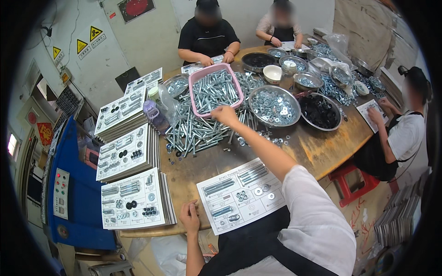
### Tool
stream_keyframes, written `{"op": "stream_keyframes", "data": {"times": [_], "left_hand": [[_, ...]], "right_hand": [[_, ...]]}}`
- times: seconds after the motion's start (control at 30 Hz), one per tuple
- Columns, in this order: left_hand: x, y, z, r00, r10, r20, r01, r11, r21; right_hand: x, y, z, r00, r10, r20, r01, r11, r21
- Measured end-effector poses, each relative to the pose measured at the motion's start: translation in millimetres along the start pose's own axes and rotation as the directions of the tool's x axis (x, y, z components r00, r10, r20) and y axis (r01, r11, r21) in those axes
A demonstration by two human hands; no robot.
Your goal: The person assembles metal fasteners by hand, picking bolts, nuts, and washers from trays and placing them into designated slots on a cardboard template. The person repeatedly completes one template and moves it aside to start a new one.
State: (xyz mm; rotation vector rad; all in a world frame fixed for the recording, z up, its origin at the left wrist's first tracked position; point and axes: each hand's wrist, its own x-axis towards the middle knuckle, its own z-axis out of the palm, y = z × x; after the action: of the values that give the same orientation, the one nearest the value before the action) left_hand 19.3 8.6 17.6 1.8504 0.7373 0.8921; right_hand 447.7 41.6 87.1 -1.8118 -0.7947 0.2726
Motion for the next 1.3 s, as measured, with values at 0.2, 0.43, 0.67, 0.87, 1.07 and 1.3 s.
{"op": "stream_keyframes", "data": {"times": [0.2, 0.43, 0.67, 0.87, 1.07, 1.3], "left_hand": [[16, 18, 10, 0.972, -0.234, 0.023, 0.232, 0.943, -0.239], [37, 70, 47, 0.938, -0.211, 0.275, 0.302, 0.889, -0.346], [29, 48, 26, 0.899, 0.047, 0.434, -0.264, 0.851, 0.455], [24, 35, 28, 0.884, 0.121, 0.452, -0.378, 0.754, 0.537], [23, 40, 24, 0.88, 0.144, 0.453, -0.386, 0.773, 0.503], [24, 24, 12, 0.876, 0.101, 0.471, -0.314, 0.862, 0.399]], "right_hand": [[-197, -83, 13, 0.893, -0.031, 0.449, -0.043, 0.987, 0.153], [-255, -85, -19, 0.919, -0.183, 0.349, 0.149, 0.981, 0.122], [-283, -37, -71, 0.964, 0.198, 0.177, -0.232, 0.953, 0.196], [-298, -42, -25, 0.963, -0.02, 0.269, 0.047, 0.994, -0.094], [-302, -41, 4, 0.93, -0.152, 0.334, 0.292, 0.857, -0.424], [-302, -33, 12, 0.935, -0.141, 0.324, 0.288, 0.835, -0.468]]}}
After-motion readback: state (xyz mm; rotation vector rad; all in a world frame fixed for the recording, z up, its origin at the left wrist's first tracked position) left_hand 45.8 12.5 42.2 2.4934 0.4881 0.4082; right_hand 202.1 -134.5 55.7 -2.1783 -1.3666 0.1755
